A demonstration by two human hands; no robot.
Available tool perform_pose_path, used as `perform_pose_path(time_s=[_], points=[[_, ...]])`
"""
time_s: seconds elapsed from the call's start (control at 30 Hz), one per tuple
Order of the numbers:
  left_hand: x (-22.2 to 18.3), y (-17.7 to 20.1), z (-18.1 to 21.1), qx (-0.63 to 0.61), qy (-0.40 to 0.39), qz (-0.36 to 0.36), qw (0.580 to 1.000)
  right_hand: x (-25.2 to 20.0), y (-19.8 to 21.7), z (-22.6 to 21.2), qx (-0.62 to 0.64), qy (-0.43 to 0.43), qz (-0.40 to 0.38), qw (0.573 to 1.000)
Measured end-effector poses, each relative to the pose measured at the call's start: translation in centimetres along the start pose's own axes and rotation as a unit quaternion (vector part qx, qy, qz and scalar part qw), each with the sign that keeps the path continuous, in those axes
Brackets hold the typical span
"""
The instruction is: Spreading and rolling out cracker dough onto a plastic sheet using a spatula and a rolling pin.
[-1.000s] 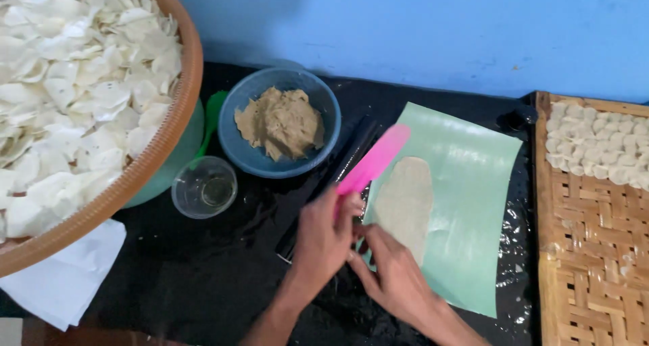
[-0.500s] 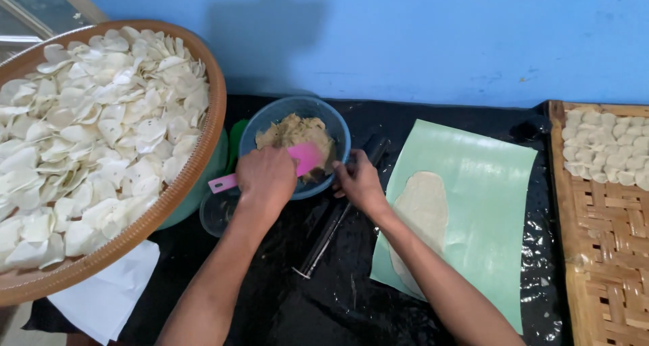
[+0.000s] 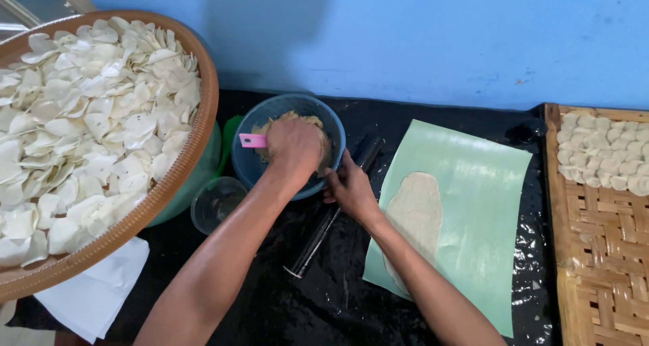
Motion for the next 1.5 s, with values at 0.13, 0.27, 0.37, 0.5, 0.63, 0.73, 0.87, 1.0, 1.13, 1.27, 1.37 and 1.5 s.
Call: perform_pose_path(time_s=[0.13, 0.27, 0.37, 0.5, 0.63, 0.73, 0.87, 1.0, 1.13, 1.27, 1.37, 1.5], points=[[0.0, -2.3, -2.2, -0.037, -0.001, 0.031, 0.999, 0.1, 0.1, -0.3, -0.038, -0.033, -0.002, 0.999], [-0.9, -2.3, -2.6, -0.068, -0.042, 0.099, 0.992, 0.2, 0.0, -0.3, -0.05, -0.028, -0.015, 0.998], [-2.2, -2.3, -2.6, -0.077, -0.092, 0.149, 0.982, 0.1, 0.2, -0.5, -0.047, -0.033, -0.016, 0.998], [-3.9, -2.3, -2.5, -0.108, -0.111, 0.175, 0.972, 0.6, -0.4, 1.5, -0.02, -0.041, -0.005, 0.999], [-4.8, -1.9, -2.3, -0.18, -0.037, 0.145, 0.972, 0.2, -0.3, 0.6, 0.007, -0.03, -0.007, 1.0], [-4.5, -2.2, -2.7, -0.21, 0.005, 0.125, 0.97, 0.5, -0.4, 0.9, 0.022, -0.032, -0.009, 0.999], [-4.6, -2.6, -3.5, -0.254, 0.034, 0.103, 0.961, 0.7, -0.6, 1.5, 0.057, -0.016, -0.011, 0.998], [-4.8, -2.4, -4.4, -0.279, 0.052, 0.082, 0.955, 0.1, -0.2, 0.6, 0.044, -0.023, -0.015, 0.999], [-4.6, -2.8, -5.5, -0.323, 0.072, 0.057, 0.942, 0.3, 0.0, 0.1, 0.042, -0.019, -0.028, 0.999], [-4.9, -2.1, -5.2, -0.384, 0.091, 0.053, 0.917, 0.5, 0.4, 1.9, 0.087, -0.005, -0.095, 0.992], [-6.2, -1.0, -4.4, -0.397, 0.059, 0.121, 0.908, -5.1, 4.2, -3.5, -0.103, -0.031, -0.144, 0.984], [-11.5, 0.0, -1.8, -0.41, 0.029, 0.157, 0.898, -13.7, 10.8, -5.7, -0.295, -0.05, -0.209, 0.931]])
Point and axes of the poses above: each hand's wrist, its own x-axis towards the middle knuckle, its own y-axis out of the back of the hand, z = x × y, the point moved 4 cm from there along x, towards the middle knuckle, and after that the axes turned 14 degrees about -x, right-handed, at the moved point
